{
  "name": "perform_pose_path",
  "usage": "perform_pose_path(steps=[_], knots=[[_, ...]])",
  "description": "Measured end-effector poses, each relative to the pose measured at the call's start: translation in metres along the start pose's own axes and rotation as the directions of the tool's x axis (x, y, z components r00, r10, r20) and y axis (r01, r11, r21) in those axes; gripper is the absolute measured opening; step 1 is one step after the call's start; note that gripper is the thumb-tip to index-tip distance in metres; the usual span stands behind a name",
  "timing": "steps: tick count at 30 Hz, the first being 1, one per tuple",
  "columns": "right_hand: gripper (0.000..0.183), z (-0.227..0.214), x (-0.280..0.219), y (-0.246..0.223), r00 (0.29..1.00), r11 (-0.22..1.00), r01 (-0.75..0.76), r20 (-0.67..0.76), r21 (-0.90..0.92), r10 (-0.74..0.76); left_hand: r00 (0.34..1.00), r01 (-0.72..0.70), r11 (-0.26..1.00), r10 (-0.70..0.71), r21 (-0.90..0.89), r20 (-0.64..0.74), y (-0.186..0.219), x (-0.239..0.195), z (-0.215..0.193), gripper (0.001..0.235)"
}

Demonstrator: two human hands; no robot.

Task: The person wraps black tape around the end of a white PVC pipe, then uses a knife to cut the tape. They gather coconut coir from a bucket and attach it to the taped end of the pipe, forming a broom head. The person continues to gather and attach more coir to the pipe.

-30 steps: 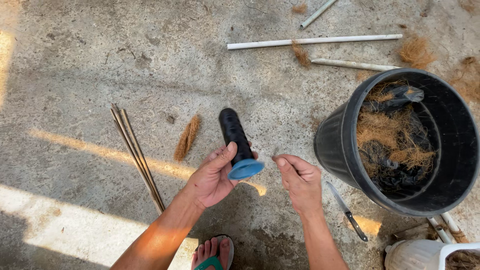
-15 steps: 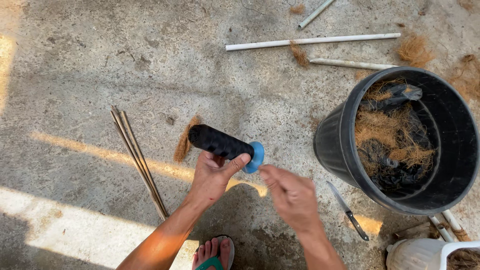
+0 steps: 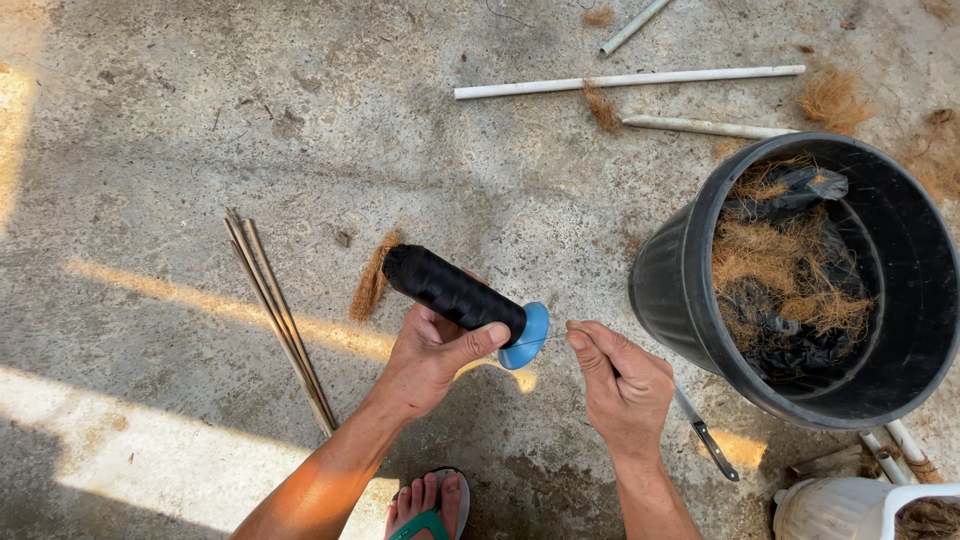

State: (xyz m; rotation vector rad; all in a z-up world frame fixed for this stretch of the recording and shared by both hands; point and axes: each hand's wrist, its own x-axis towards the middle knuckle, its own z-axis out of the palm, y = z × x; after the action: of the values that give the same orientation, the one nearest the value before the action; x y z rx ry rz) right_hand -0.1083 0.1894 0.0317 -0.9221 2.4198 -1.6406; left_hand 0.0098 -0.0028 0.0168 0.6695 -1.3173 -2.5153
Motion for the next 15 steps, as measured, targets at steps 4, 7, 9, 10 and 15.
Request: perform_pose_path(steps=[4, 7, 9, 10, 15], knots=[[0.019, 0.004, -0.004, 0.002, 0.998, 0.998, -0.059, 0.021, 0.008, 0.059, 1.000, -0.030, 0.977, 0.030, -0.210, -0.003, -0.006, 0.003, 0.001, 0.019], [0.018, 0.007, -0.006, 0.001, 0.995, 0.996, -0.086, 0.054, -0.005, 0.086, 0.998, -0.061, 0.952, 0.066, -0.301, 0.008, -0.011, 0.004, -0.002, 0.018], [0.018, 0.010, -0.007, -0.001, 0.996, 0.999, -0.035, 0.086, 0.041, 0.031, 0.999, -0.053, 0.937, 0.050, -0.345, -0.018, -0.013, 0.005, -0.003, 0.017], [0.017, 0.012, -0.008, -0.002, 0.994, 0.998, -0.042, 0.099, 0.048, 0.037, 0.999, -0.021, 0.926, 0.009, -0.378, -0.034, -0.013, 0.004, -0.002, 0.018], [0.016, 0.030, -0.015, -0.002, 0.989, 0.999, -0.015, 0.145, 0.033, 0.010, 0.966, 0.124, 0.873, -0.215, -0.473, -0.143, -0.010, 0.007, 0.006, 0.018]])
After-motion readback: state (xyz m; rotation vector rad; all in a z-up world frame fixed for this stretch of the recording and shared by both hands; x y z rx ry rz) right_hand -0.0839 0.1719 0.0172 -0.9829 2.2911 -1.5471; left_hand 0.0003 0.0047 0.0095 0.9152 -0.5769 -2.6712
